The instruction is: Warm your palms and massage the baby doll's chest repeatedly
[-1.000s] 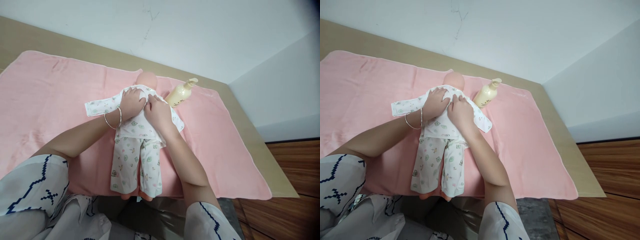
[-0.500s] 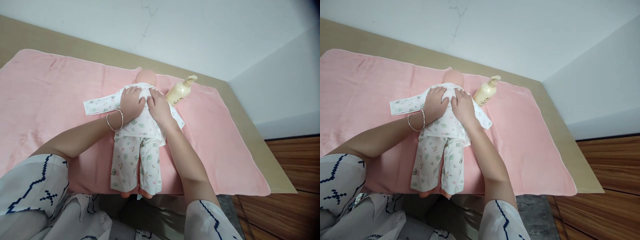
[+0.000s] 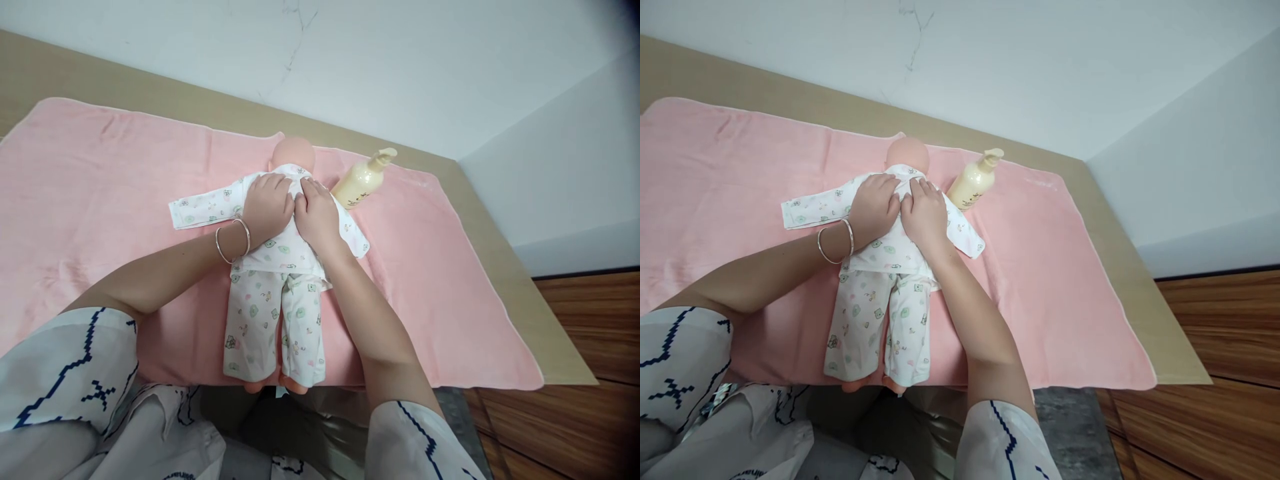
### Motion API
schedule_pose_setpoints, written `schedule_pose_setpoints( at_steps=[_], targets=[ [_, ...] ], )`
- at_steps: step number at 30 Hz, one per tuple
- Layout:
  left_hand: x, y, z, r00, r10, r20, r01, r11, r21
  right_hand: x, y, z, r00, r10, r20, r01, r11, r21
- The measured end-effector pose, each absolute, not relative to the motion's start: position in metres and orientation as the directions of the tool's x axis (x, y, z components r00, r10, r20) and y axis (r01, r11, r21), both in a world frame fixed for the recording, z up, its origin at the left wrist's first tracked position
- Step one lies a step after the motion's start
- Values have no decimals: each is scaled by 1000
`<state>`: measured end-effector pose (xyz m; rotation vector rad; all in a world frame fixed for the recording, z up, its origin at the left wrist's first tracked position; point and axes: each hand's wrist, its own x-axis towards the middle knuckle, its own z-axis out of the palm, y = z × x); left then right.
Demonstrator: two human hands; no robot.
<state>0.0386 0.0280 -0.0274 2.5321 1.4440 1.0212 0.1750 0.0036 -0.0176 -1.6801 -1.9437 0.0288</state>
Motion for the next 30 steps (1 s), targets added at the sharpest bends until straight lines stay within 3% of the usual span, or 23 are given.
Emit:
schedule_pose_setpoints(
  at_steps=[3,7,12,16,23,30],
  targets=[
    [38,16,-21,412,765,496,749,-594,294,193,13,-22,-167,910,378,855,324,-404],
    [40,14,-26,343,805,484,763,-539,356,216,24,-27,-256,897,360,757,418,-503],
    [40,36,-32,251,890,382,787,-417,455,187,0,-12,-146,918,369,860,302,-410],
    [40,33,-24,265,912,314,814,-386,435,159,-24,4,-67,930,361,913,203,-354],
    [43,4,-16,387,828,407,771,-532,350,190,4,-7,-121,915,386,837,303,-456],
    [36,37,-22,234,899,371,751,-409,518,164,-19,3,-89,928,363,934,204,-294]
  ],
)
